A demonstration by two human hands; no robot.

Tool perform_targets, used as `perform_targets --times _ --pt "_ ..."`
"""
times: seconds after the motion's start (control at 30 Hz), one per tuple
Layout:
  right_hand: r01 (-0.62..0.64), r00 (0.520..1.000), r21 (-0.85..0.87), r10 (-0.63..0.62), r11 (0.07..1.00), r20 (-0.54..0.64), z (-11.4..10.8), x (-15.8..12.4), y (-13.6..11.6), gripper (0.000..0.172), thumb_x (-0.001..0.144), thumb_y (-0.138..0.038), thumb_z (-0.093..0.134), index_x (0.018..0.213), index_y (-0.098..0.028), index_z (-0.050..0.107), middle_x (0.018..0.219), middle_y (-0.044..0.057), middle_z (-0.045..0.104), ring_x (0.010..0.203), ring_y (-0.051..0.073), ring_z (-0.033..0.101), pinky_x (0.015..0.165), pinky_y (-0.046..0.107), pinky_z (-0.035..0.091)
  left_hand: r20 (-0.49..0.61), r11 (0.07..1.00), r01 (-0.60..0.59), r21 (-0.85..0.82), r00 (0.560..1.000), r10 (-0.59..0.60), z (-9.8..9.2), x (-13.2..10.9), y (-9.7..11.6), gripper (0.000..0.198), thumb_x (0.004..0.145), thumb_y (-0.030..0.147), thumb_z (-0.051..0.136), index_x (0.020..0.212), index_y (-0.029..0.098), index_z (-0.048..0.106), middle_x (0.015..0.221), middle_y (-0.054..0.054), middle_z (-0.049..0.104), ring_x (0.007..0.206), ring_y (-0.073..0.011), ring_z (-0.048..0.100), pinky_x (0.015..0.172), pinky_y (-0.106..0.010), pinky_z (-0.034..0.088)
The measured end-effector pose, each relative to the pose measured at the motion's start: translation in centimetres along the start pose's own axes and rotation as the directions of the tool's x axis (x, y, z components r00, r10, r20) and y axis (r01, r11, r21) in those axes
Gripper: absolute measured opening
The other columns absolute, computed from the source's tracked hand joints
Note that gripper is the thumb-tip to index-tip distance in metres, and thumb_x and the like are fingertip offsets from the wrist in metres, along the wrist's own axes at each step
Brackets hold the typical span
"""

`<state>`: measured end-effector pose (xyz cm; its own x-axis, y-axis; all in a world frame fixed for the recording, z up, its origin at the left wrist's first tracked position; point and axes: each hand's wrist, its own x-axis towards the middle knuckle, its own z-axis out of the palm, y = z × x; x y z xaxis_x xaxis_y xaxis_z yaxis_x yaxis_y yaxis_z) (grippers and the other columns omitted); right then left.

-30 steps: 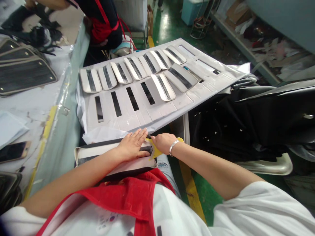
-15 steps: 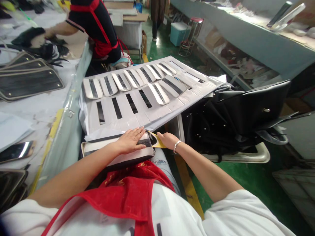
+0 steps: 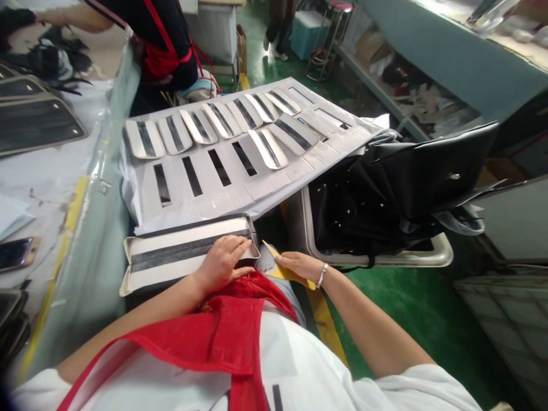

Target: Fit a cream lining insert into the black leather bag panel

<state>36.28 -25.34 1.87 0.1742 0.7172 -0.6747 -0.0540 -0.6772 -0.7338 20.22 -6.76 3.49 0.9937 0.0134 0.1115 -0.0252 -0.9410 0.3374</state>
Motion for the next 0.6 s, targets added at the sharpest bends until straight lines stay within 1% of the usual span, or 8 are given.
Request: perform_targets --times 0.07,0.17,0.23,0.3,0.33,0.43,0.53,0.6 --pt "-0.007 0.994 0.127 -0.007 0.992 0.111 -0.1 0.0 0.0 0.051 0.070 -0.059 0.061 0.088 -0.013 0.052 0.078 0.002 0.060 0.062 0.010 0.054 0.053 0.021 0.043 -0.009 1.000 0.005 0.009 1.000 -0.004 0.1 -0.3 0.0 0.050 0.083 0.042 0.053 0.123 0.012 0.050 0.121 -0.014 0.053 0.111 -0.0261 0.045 0.099 -0.039 0.032" --pt "-0.028 0.971 0.175 -0.015 0.984 0.240 -0.3 0.4 0.2 0.049 0.071 -0.054 0.065 0.095 -0.014 0.049 0.085 0.005 0.063 0.065 0.013 0.060 0.055 0.024 0.049 0.037 0.999 0.006 0.045 0.999 -0.008 -0.1 -0.3 0.0 0.048 0.082 0.038 0.055 0.122 0.013 0.050 0.123 -0.014 0.052 0.111 -0.0267 0.045 0.098 -0.040 0.032" --pt "-0.038 0.962 0.193 -0.017 0.980 0.274 -0.3 0.7 0.5 0.047 0.074 -0.052 0.063 0.099 -0.015 0.048 0.085 0.006 0.064 0.062 0.014 0.062 0.052 0.024 0.050 0.057 0.997 -0.001 0.072 0.998 -0.003 -0.3 0.0 -0.1 0.056 0.082 0.038 0.055 0.130 0.012 0.044 0.133 -0.014 0.045 0.118 -0.0277 0.041 0.101 -0.041 0.029" --pt "-0.055 0.957 0.266 -0.026 0.963 0.290 -0.3 0.9 1.1 0.046 0.076 -0.049 0.062 0.103 -0.015 0.048 0.084 0.005 0.064 0.057 0.013 0.061 0.047 0.022 0.049 0.084 0.995 -0.023 0.099 0.996 0.015 -0.6 0.5 -0.3 0.066 0.081 0.042 0.055 0.136 0.012 0.035 0.142 -0.013 0.035 0.127 -0.0288 0.032 0.105 -0.043 0.022" --pt "-0.071 0.954 0.320 -0.030 0.945 0.299 -0.3 1.1 1.6 0.046 0.076 -0.048 0.063 0.105 -0.016 0.047 0.084 0.005 0.064 0.054 0.012 0.060 0.045 0.021 0.048 0.106 0.993 -0.040 0.112 0.994 0.028 -0.8 0.8 -0.5 0.070 0.080 0.045 0.055 0.138 0.012 0.033 0.144 -0.013 0.033 0.129 -0.0294 0.029 0.107 -0.045 0.018" --pt "-0.087 0.958 0.496 -0.065 0.864 0.280 0.0 1.7 3.9 0.047 0.073 -0.043 0.067 0.107 -0.017 0.047 0.078 0.001 0.062 0.048 0.009 0.057 0.042 0.018 0.045 0.170 0.986 -0.092 0.141 0.983 0.068 -1.0 1.5 -1.1 0.072 0.078 0.053 0.053 0.136 0.013 0.038 0.142 -0.011 0.036 0.130 -0.0303 0.028 0.109 -0.049 0.011" --pt "-0.028 0.975 0.665 -0.127 0.746 0.183 0.8 2.9 6.7 0.047 0.066 -0.039 0.073 0.098 -0.016 0.048 0.068 -0.004 0.055 0.041 0.005 0.049 0.037 0.015 0.037 0.183 0.978 -0.124 0.169 0.979 0.093 -0.9 1.9 -1.5 0.071 0.079 0.057 0.051 0.133 0.013 0.041 0.140 -0.010 0.039 0.130 -0.0301 0.030 0.109 -0.051 0.011" --pt "-0.009 0.981 0.768 -0.144 0.640 0.132 1.7 3.8 8.0 0.050 0.063 -0.036 0.076 0.100 -0.017 0.048 0.063 -0.008 0.048 0.038 0.002 0.041 0.035 0.013 0.029 0.174 0.974 -0.136 0.184 0.979 0.104 -0.8 2.0 -1.5 0.071 0.079 0.058 0.050 0.133 0.013 0.043 0.140 -0.010 0.040 0.129 -0.0299 0.031 0.109 -0.051 0.013"
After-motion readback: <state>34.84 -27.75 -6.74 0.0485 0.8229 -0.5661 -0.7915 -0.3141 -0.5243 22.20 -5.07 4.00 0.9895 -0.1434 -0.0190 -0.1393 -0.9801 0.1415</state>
